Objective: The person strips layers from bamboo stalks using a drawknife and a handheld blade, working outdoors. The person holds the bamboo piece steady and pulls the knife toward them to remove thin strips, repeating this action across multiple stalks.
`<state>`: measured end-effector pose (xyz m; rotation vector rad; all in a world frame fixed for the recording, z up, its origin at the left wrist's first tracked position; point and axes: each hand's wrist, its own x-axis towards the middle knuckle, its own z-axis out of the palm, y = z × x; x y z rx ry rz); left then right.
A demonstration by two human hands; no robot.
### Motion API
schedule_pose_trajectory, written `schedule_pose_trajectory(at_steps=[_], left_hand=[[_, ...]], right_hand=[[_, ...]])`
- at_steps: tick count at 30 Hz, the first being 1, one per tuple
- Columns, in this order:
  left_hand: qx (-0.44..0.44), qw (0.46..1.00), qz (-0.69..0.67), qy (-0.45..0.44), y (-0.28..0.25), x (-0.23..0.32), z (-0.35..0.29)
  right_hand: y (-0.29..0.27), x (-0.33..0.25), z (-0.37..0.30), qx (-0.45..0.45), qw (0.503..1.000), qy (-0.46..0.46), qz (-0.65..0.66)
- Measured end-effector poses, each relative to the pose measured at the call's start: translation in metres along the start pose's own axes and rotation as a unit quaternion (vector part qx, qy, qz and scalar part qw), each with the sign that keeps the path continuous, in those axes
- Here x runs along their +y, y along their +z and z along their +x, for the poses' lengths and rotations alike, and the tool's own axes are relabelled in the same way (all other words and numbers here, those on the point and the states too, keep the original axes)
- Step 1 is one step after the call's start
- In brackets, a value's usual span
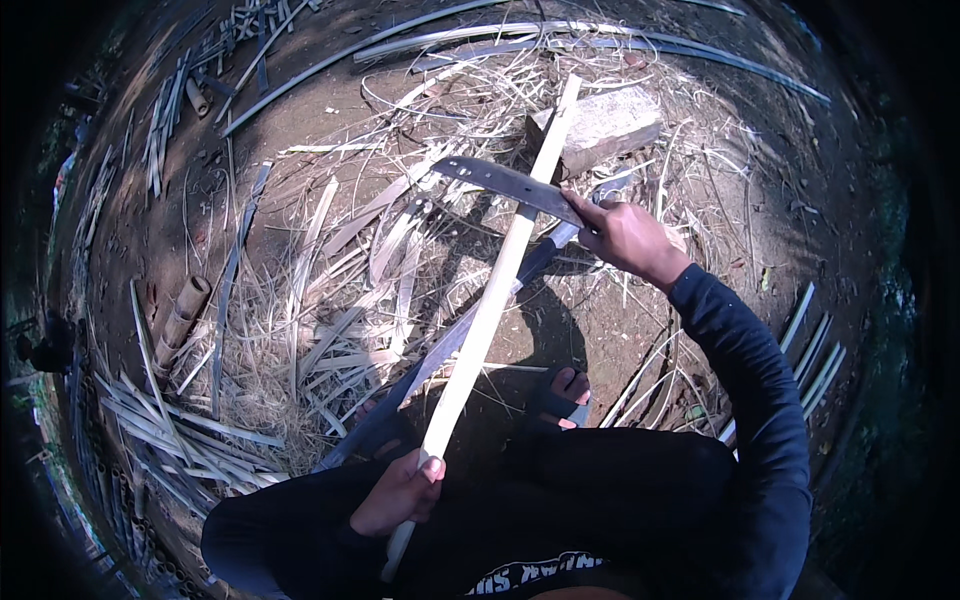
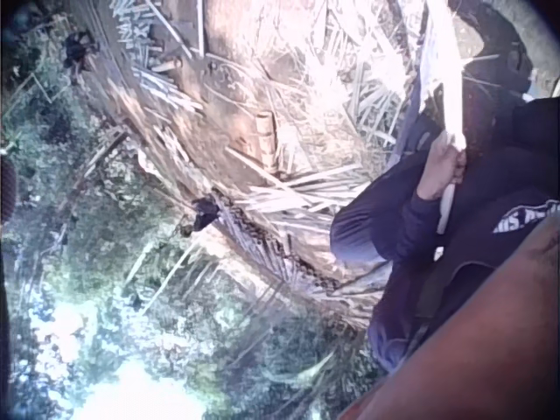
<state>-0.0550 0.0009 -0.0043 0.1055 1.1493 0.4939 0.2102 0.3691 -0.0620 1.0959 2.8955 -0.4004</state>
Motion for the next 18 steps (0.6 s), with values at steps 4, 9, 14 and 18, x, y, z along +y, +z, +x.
schedule_pose_trajectory(at_steps=[4, 9, 14, 18], left_hand=[[-0.013, 0.999, -0.039, -0.028, -0.002, -0.014, -0.022], [-0.006, 0.999, -0.028, -0.024, -0.004, -0.021, -0.024], [-0.051, 0.995, -0.078, -0.031, -0.013, -0.035, -0.035], [-0.039, 0.999, -0.033, 0.006, -0.005, -0.024, -0.028]], right_hand=[[0.011, 0.015, -0.008, 0.018, 0.998, -0.029, -0.062], [0.01, 0.04, 0.006, 0.065, 0.995, 0.066, -0.032], [0.008, 0.012, -0.009, -0.01, 0.997, 0.02, -0.077], [0.004, 0.049, 0.009, 0.064, 0.992, 0.103, -0.025]])
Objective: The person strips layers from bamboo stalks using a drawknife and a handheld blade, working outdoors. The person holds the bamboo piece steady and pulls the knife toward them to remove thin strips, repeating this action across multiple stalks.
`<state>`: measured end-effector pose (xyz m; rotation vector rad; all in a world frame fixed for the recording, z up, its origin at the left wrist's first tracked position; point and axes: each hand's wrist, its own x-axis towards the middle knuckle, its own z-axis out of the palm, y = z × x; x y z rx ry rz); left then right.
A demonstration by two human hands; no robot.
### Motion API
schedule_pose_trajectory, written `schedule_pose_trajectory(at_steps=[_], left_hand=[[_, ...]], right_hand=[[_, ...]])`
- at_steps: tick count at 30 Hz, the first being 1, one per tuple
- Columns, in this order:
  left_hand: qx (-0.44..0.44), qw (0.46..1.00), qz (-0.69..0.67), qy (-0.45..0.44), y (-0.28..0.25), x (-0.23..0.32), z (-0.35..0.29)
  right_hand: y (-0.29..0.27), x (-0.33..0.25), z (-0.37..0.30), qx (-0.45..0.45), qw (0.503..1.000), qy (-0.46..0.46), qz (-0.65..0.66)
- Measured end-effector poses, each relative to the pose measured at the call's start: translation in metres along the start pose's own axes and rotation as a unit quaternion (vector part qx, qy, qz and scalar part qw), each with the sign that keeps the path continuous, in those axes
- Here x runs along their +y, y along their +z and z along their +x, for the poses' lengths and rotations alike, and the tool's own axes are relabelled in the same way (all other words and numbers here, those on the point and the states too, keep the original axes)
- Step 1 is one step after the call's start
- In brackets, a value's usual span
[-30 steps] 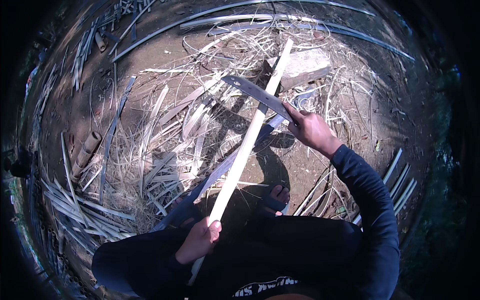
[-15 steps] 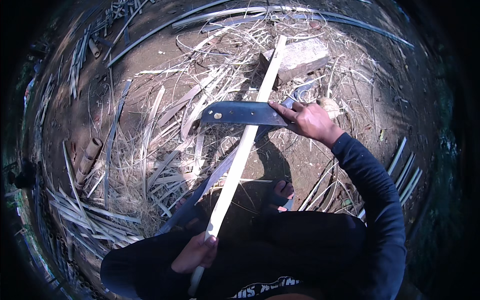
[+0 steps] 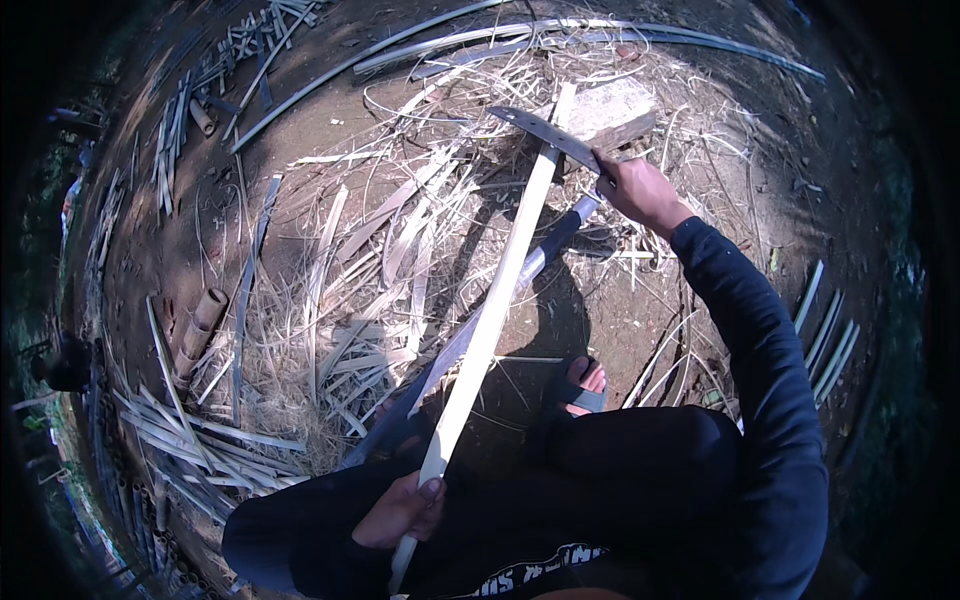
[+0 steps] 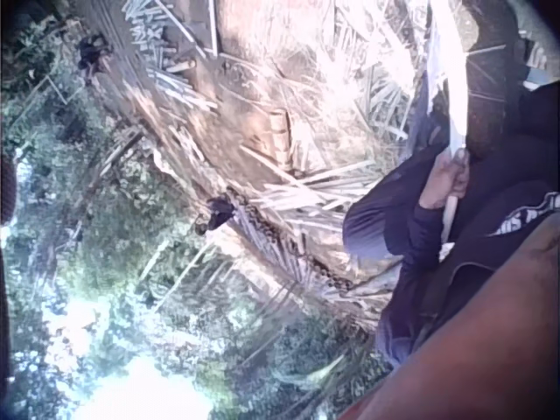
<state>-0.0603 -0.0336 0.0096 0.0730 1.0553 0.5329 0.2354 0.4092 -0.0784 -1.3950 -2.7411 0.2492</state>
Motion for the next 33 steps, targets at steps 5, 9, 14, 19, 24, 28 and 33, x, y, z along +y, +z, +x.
schedule_pose_trajectory(at_steps=[5, 9, 14, 19, 24, 28, 33], left_hand=[[0.003, 1.0, -0.011, -0.003, -0.012, -0.008, -0.013], [-0.002, 1.0, 0.002, 0.016, -0.008, -0.001, 0.005], [-0.022, 0.999, -0.032, -0.017, -0.014, -0.01, -0.015], [-0.017, 0.998, -0.04, -0.038, -0.011, -0.017, -0.018], [-0.036, 0.996, -0.079, -0.022, -0.003, -0.006, -0.004], [-0.106, 0.982, -0.149, -0.042, 0.005, 0.005, 0.021], [-0.129, 0.971, -0.188, -0.072, 0.009, -0.009, 0.017]], right_hand=[[-0.006, -0.033, -0.028, -0.023, 0.987, -0.151, -0.049], [0.016, 0.029, -0.003, 0.005, 1.0, 0.013, 0.006], [0.009, -0.03, -0.025, -0.048, 0.983, -0.154, -0.088], [0.01, 0.086, 0.007, 0.05, 0.992, 0.114, -0.008], [0.017, -0.034, -0.054, 0.016, 0.998, -0.028, 0.053], [0.012, -0.087, -0.109, -0.018, 0.985, -0.12, 0.122], [-0.004, -0.088, -0.117, 0.03, 0.95, -0.31, 0.002]])
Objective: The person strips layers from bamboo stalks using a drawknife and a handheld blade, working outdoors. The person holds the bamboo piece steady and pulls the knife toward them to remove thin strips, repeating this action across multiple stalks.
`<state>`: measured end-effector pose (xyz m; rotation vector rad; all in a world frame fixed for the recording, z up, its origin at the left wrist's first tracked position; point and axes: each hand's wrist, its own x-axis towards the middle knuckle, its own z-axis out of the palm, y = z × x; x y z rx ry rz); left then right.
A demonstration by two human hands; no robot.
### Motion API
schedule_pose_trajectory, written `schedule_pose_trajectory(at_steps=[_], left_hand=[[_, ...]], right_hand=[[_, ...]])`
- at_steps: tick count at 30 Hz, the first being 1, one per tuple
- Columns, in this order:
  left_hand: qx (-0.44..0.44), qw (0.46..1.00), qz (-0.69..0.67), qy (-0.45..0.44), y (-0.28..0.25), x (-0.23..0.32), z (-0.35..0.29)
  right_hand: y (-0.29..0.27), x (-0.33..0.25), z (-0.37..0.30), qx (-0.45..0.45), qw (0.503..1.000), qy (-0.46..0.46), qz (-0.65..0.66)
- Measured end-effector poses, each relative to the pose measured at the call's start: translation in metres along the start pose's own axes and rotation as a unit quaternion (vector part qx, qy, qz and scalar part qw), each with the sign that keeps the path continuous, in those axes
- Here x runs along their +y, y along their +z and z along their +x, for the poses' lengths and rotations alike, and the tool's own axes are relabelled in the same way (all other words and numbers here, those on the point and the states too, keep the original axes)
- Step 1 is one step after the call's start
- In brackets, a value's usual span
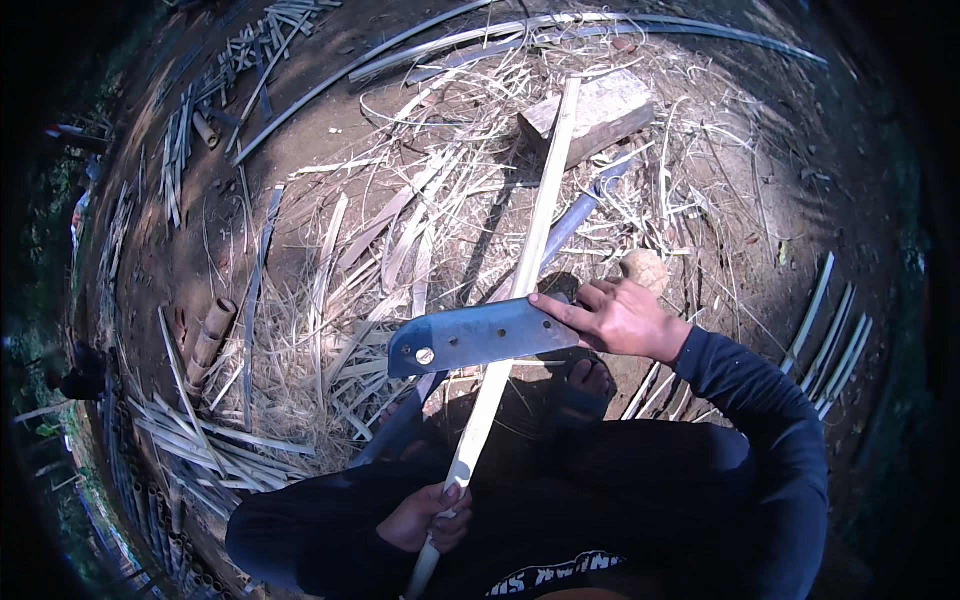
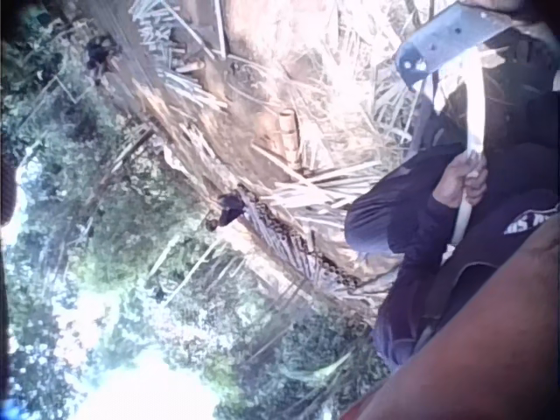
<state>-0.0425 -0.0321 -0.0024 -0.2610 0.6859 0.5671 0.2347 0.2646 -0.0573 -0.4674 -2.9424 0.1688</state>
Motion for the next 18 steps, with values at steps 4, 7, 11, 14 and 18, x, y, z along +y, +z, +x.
schedule_pose_trajectory(at_steps=[4, 7, 11, 14, 18], left_hand=[[0.001, 1.0, -0.009, 0.004, -0.001, 0.006, 0.0], [-0.062, 0.997, -0.054, -0.01, -0.011, 0.006, 0.006], [-0.022, 0.999, -0.018, 0.018, -0.002, 0.011, 0.01], [-0.027, 0.999, -0.043, -0.003, -0.005, 0.005, 0.005], [-0.009, 0.999, -0.036, -0.012, -0.001, -0.003, -0.011]], right_hand=[[0.007, 0.061, 0.0, -0.013, 0.978, 0.208, 0.023], [0.009, 0.052, 0.013, 0.001, 0.984, 0.179, -0.017], [0.008, -0.002, 0.014, -0.027, 0.994, 0.086, 0.064], [-0.003, -0.014, 0.01, -0.049, 0.998, 0.037, 0.026], [0.004, 0.099, -0.003, -0.019, 0.962, 0.268, 0.038]])
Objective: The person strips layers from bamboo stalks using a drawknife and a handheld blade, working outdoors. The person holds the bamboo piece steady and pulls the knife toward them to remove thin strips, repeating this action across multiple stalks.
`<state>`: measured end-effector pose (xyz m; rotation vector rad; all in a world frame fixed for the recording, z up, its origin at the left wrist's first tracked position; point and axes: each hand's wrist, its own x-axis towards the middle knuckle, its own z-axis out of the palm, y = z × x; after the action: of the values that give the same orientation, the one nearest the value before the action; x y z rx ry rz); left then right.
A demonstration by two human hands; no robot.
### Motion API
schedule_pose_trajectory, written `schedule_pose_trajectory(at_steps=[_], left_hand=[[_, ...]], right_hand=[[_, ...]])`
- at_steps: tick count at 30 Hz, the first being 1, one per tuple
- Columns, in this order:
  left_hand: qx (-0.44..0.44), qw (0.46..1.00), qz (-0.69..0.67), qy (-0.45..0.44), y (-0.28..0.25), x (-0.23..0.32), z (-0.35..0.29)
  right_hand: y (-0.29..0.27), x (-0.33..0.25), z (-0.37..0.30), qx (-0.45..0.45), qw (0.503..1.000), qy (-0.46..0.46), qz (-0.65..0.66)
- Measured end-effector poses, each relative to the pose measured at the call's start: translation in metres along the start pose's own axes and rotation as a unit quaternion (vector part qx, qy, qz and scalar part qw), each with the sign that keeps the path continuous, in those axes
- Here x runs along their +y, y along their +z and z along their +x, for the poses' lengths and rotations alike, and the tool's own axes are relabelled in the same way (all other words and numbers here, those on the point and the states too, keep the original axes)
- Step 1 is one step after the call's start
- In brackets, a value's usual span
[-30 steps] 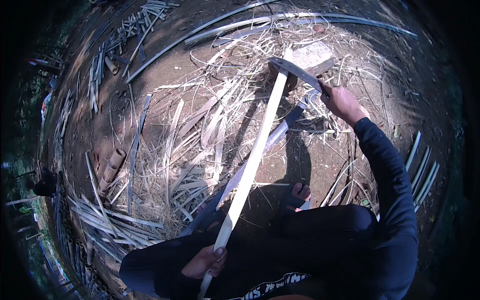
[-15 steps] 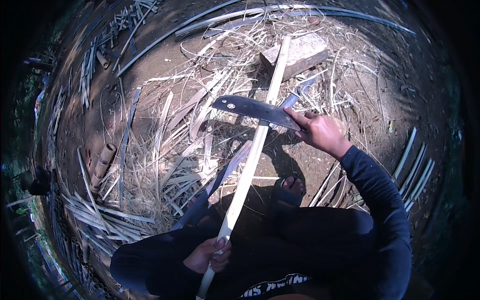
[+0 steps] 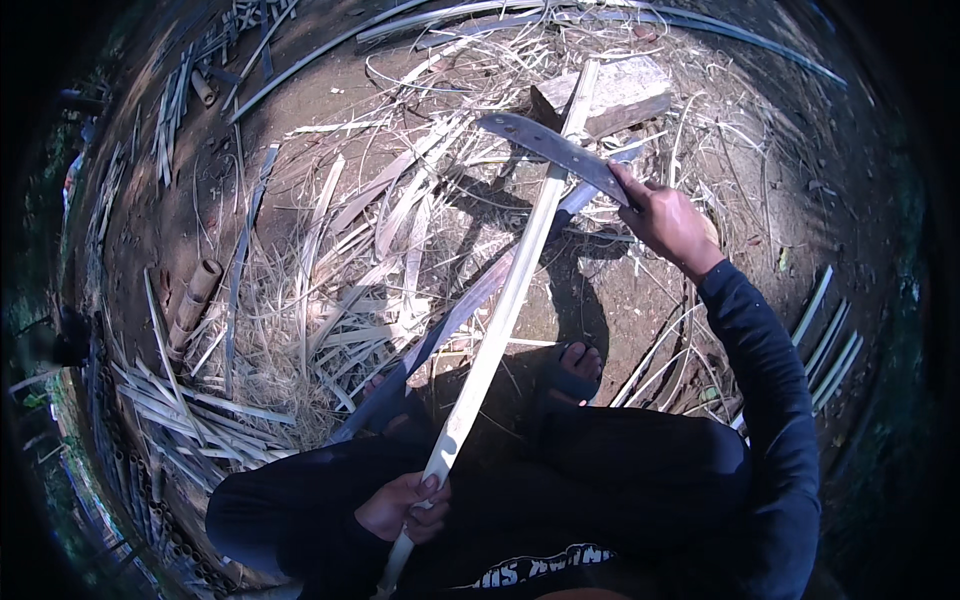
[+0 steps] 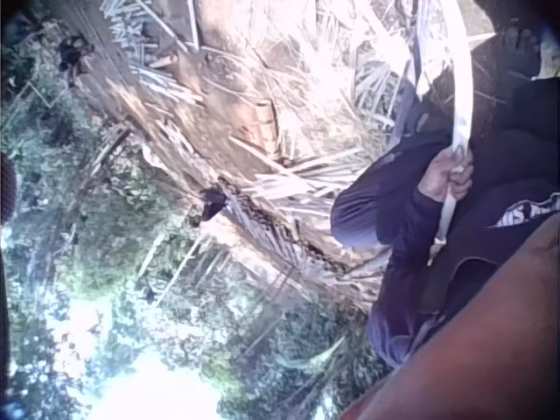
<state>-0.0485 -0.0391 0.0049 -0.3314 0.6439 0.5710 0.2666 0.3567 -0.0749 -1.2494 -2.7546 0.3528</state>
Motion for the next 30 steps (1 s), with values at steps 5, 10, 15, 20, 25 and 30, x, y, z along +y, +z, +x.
schedule_pose_trajectory(at_steps=[5, 10, 15, 20, 25, 30], left_hand=[[-0.023, 1.0, 0.003, -0.005, -0.015, 0.007, 0.01], [-0.006, 0.999, -0.032, -0.021, -0.013, -0.005, -0.008], [-0.02, 1.0, -0.007, -0.018, -0.015, 0.006, 0.002], [0.019, 0.999, -0.018, -0.034, -0.014, -0.005, -0.008], [-0.02, 1.0, -0.01, -0.022, -0.009, 0.003, 0.004], [0.005, 0.999, -0.012, -0.042, -0.015, -0.006, -0.007]], right_hand=[[0.012, -0.026, -0.007, 0.001, 0.999, -0.038, 0.028], [0.004, 0.006, 0.005, 0.003, 0.999, -0.011, -0.05], [0.002, 0.018, 0.022, 0.011, 0.999, 0.025, 0.024], [0.003, 0.029, 0.016, -0.002, 0.998, 0.037, -0.058], [0.017, 0.02, 0.025, 0.019, 0.999, 0.043, 0.027], [0.008, 0.043, 0.026, -0.003, 0.996, 0.055, -0.076]])
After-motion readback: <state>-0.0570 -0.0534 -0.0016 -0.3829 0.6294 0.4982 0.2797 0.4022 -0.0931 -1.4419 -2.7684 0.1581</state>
